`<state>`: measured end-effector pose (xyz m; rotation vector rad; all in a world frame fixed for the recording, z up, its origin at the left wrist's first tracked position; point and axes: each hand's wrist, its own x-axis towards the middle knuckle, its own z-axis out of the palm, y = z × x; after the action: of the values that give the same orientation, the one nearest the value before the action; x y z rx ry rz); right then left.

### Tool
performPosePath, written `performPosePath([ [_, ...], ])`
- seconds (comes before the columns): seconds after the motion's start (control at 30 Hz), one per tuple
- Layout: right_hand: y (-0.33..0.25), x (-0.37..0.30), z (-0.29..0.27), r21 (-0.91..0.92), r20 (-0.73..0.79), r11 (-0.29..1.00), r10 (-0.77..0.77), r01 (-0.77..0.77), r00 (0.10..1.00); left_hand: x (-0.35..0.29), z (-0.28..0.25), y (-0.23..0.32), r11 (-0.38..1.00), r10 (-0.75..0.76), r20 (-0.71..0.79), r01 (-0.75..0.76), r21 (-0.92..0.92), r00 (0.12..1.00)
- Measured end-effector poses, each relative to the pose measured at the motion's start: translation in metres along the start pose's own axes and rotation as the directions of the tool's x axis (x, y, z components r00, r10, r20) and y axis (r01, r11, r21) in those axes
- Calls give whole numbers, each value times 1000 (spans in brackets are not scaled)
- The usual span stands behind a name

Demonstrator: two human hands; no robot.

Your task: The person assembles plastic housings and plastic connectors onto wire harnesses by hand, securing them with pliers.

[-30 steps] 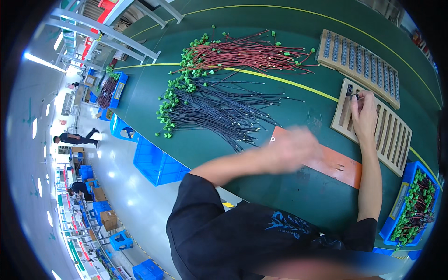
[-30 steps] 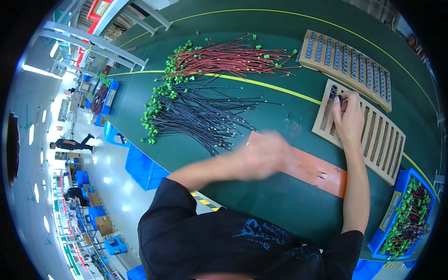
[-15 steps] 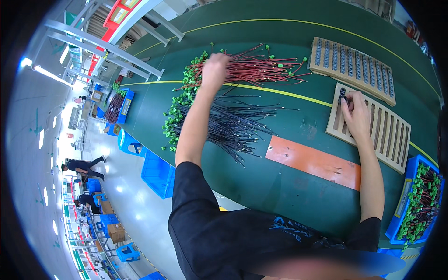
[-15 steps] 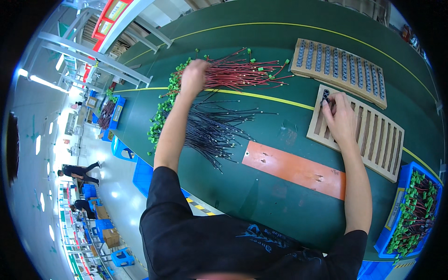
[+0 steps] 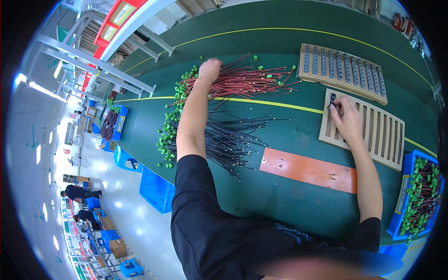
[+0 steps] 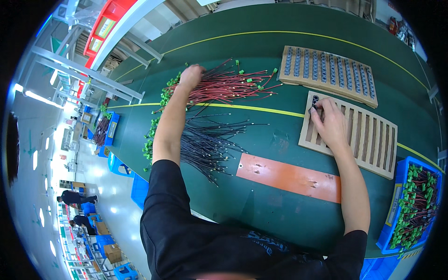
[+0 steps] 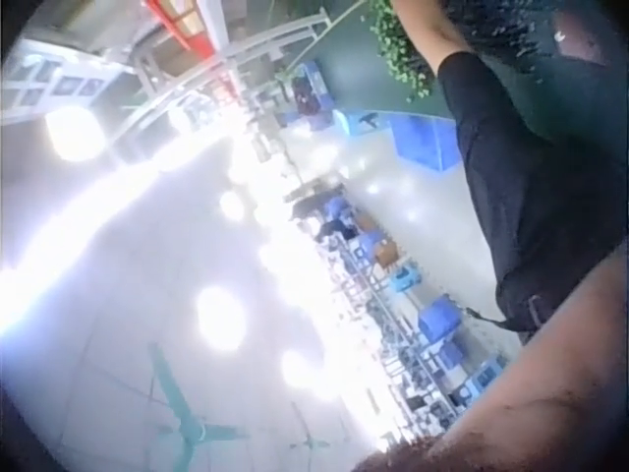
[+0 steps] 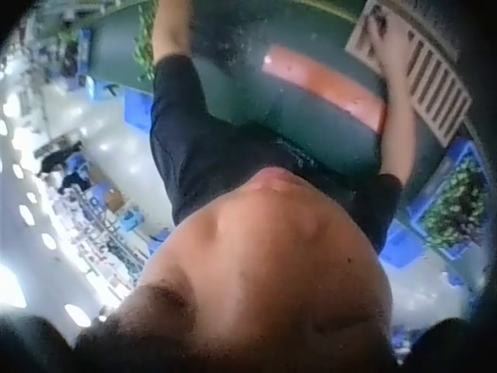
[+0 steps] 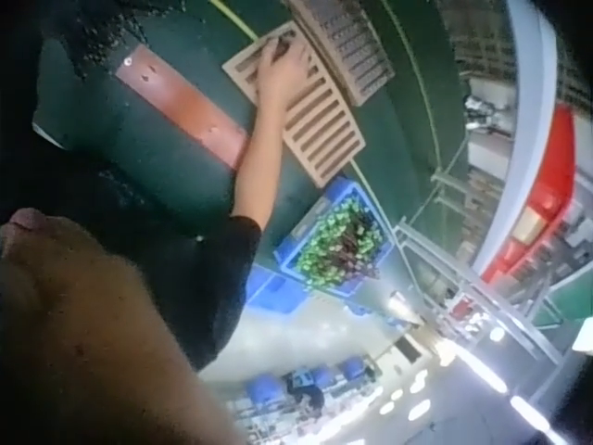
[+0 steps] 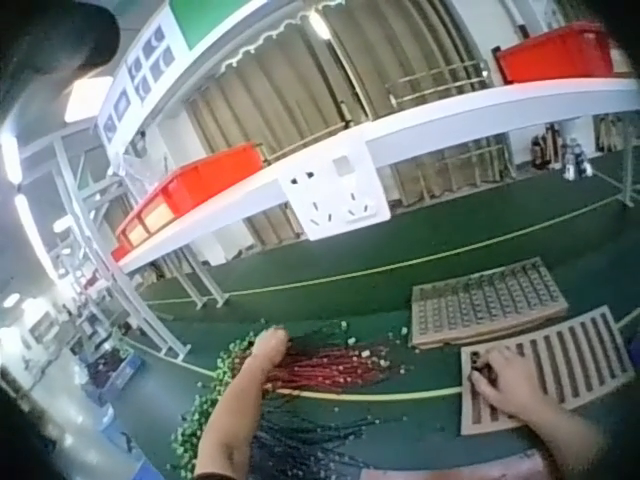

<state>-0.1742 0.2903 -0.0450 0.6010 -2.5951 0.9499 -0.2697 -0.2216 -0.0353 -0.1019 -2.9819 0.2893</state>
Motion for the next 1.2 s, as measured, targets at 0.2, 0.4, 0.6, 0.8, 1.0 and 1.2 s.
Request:
performPosePath([
  [0.2, 4, 4, 0, 10, -2, 1000, -12, 12, 1000, -18, -57, -34, 964, -21, -184, -29, -265, 983],
  [0.4, 3, 6, -2, -15, 30, 1000, 25, -24, 999, -49, -111, -48, 852, -197, -196, 69, -518, 961],
  [0.6, 8, 5, -1, -28, 12, 1000, 15, -15, 1000, -62, -116, -47, 811, -274, -172, 132, -570, 946],
  [0.8, 7, 4, 0, 25, 10, 1000, 2, -3, 1000, -71, -130, -68, 501, -460, -270, -3, -865, 846],
  [1.0, 11, 6, -1, 22, 7, 1000, -9, 9, 1000, -108, -176, -67, 818, -466, -723, -64, -572, 509],
  [1.2, 15, 7, -2, -1, 26, 1000, 23, -23, 999, -131, -164, -11, 959, 181, -247, -227, -172, 952],
])
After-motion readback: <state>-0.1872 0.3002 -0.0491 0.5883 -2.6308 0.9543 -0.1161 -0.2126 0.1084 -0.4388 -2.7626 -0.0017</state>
